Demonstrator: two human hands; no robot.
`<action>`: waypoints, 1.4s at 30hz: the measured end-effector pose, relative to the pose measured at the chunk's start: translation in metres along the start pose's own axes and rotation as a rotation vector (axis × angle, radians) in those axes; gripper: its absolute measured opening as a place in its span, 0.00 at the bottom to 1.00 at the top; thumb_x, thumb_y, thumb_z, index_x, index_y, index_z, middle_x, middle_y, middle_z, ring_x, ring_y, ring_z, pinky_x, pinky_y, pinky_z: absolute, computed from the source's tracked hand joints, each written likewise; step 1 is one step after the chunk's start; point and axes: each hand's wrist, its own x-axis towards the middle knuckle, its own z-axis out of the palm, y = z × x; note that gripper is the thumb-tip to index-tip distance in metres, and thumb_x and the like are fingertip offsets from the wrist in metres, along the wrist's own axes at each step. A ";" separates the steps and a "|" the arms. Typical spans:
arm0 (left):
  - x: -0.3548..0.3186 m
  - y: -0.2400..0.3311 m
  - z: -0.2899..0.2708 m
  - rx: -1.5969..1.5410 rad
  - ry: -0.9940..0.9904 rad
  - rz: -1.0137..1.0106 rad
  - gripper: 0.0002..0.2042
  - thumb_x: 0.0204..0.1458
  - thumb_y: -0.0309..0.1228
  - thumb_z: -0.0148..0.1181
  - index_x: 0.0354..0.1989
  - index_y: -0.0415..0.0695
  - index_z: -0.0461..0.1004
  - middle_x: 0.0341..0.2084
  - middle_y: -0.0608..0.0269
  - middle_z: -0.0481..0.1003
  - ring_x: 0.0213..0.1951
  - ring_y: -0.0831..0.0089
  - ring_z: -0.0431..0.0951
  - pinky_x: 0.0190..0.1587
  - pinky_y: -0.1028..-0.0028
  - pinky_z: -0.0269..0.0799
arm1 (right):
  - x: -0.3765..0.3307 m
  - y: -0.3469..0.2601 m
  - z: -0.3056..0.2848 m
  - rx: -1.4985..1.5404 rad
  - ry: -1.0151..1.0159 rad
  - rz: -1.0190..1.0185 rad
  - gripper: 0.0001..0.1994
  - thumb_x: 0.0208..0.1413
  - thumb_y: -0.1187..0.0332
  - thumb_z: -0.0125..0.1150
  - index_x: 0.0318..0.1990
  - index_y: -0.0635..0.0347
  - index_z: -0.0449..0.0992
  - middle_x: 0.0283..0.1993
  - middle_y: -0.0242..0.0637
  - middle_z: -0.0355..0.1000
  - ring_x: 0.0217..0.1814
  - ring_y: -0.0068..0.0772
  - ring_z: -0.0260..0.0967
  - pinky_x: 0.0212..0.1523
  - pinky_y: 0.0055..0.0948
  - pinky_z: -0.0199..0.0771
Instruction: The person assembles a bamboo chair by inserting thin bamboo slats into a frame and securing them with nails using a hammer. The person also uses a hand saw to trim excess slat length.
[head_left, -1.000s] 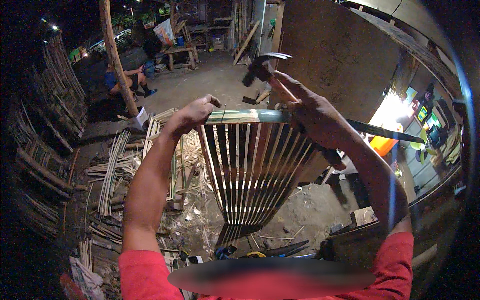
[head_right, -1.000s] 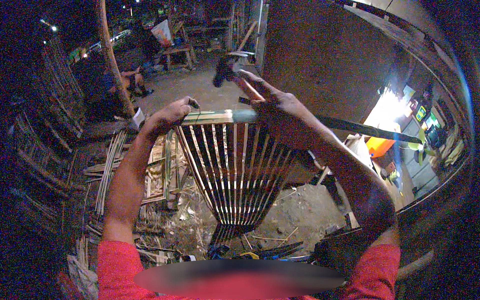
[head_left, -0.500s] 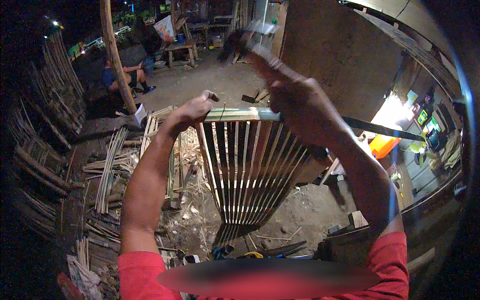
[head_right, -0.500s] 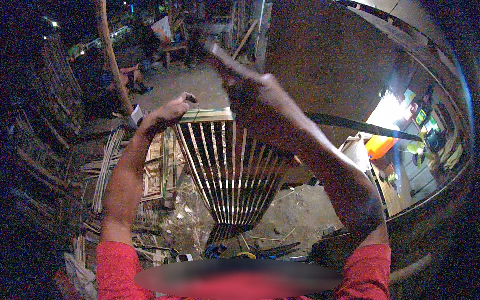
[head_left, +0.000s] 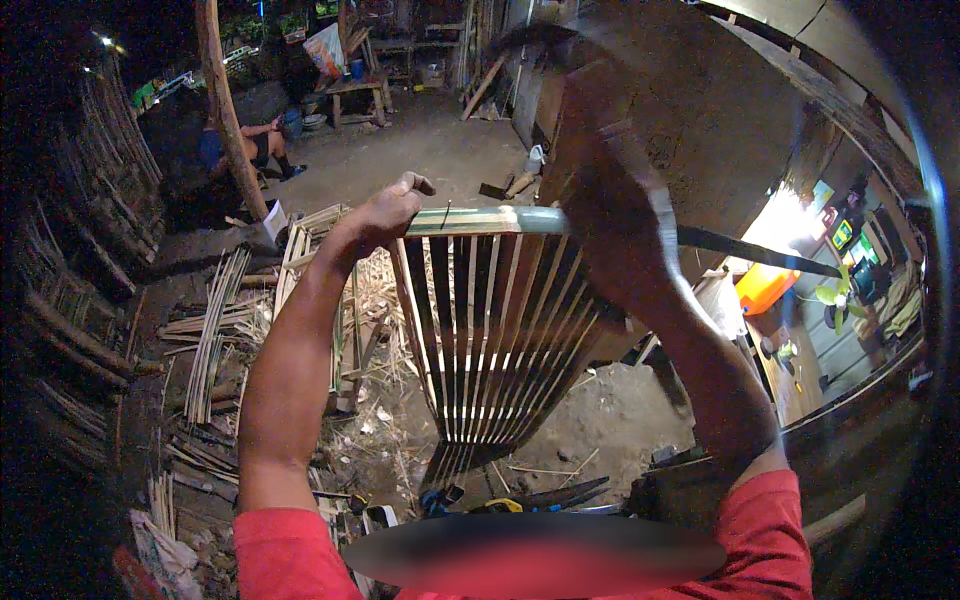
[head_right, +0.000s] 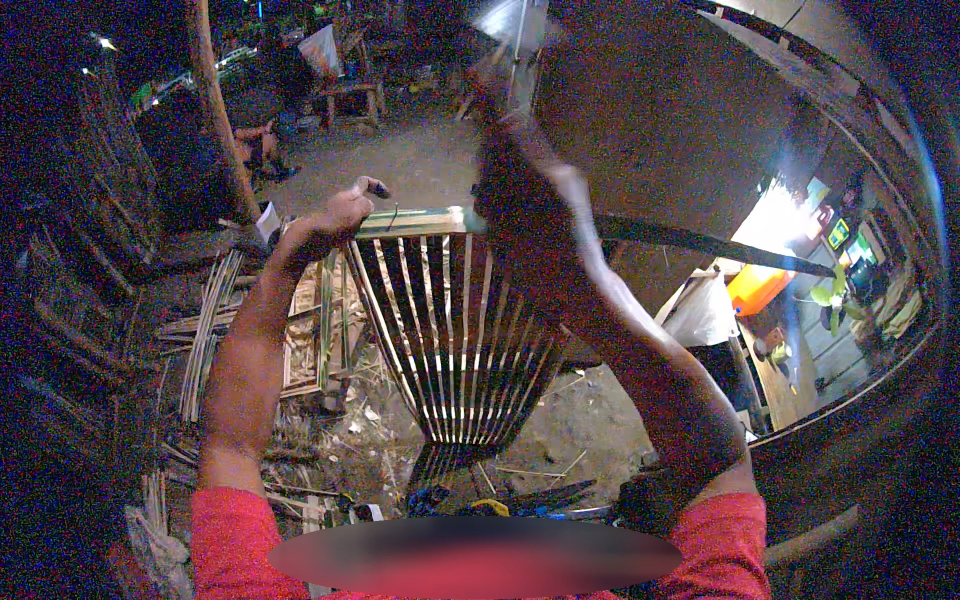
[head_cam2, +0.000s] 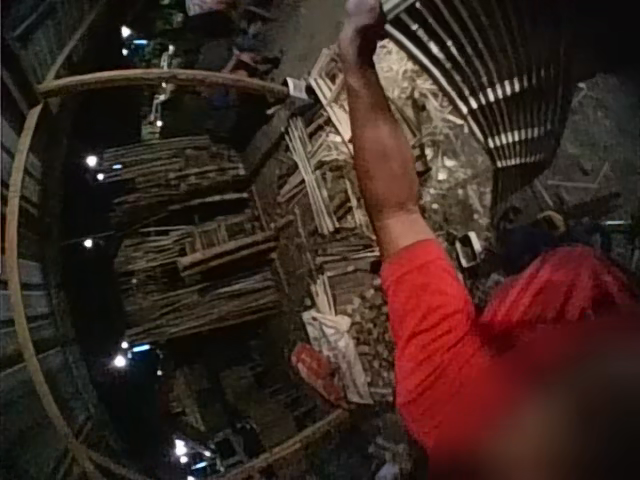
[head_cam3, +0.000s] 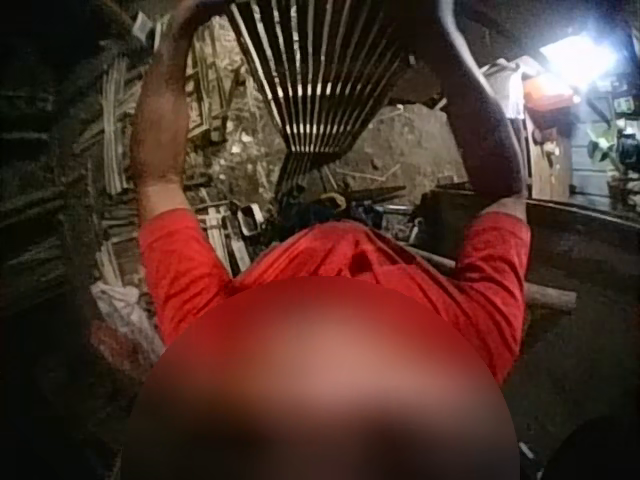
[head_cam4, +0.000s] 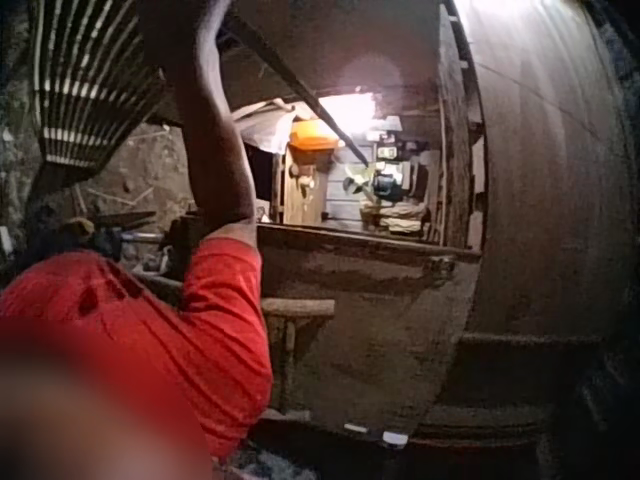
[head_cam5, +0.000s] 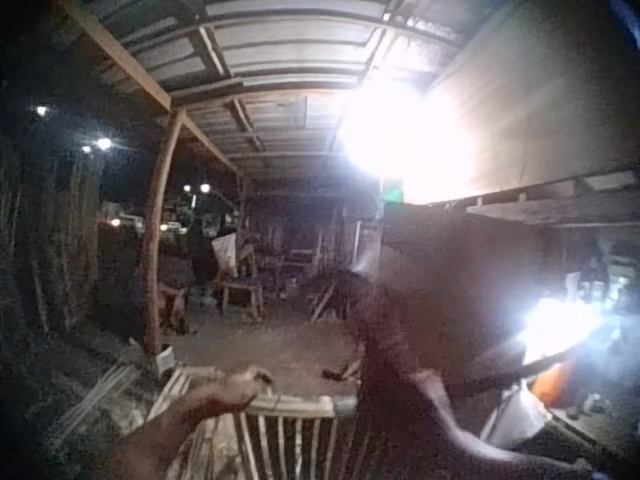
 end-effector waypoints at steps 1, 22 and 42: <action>-0.001 0.002 0.000 -0.030 -0.025 -0.024 0.20 0.58 0.31 0.41 0.57 0.39 0.68 0.47 0.48 0.73 0.50 0.61 0.71 0.56 0.66 0.66 | 0.000 -0.002 0.003 0.030 -0.135 -0.048 0.13 0.64 0.75 0.48 0.54 0.62 0.73 0.37 0.54 0.77 0.34 0.41 0.75 0.40 0.35 0.73; -0.009 0.000 0.002 -0.024 0.098 0.062 0.17 0.62 0.32 0.42 0.53 0.37 0.70 0.47 0.46 0.75 0.51 0.59 0.73 0.58 0.66 0.66 | 0.011 0.019 0.023 0.251 -0.205 -0.010 0.29 0.64 0.78 0.46 0.73 0.52 0.56 0.54 0.50 0.71 0.47 0.39 0.72 0.44 0.33 0.72; -0.016 0.052 0.003 0.783 0.140 0.205 0.14 0.58 0.30 0.50 0.52 0.44 0.71 0.48 0.50 0.76 0.53 0.49 0.76 0.57 0.56 0.68 | 0.028 0.118 -0.005 -0.080 0.018 0.029 0.30 0.69 0.68 0.47 0.76 0.49 0.48 0.51 0.46 0.72 0.43 0.40 0.76 0.51 0.37 0.76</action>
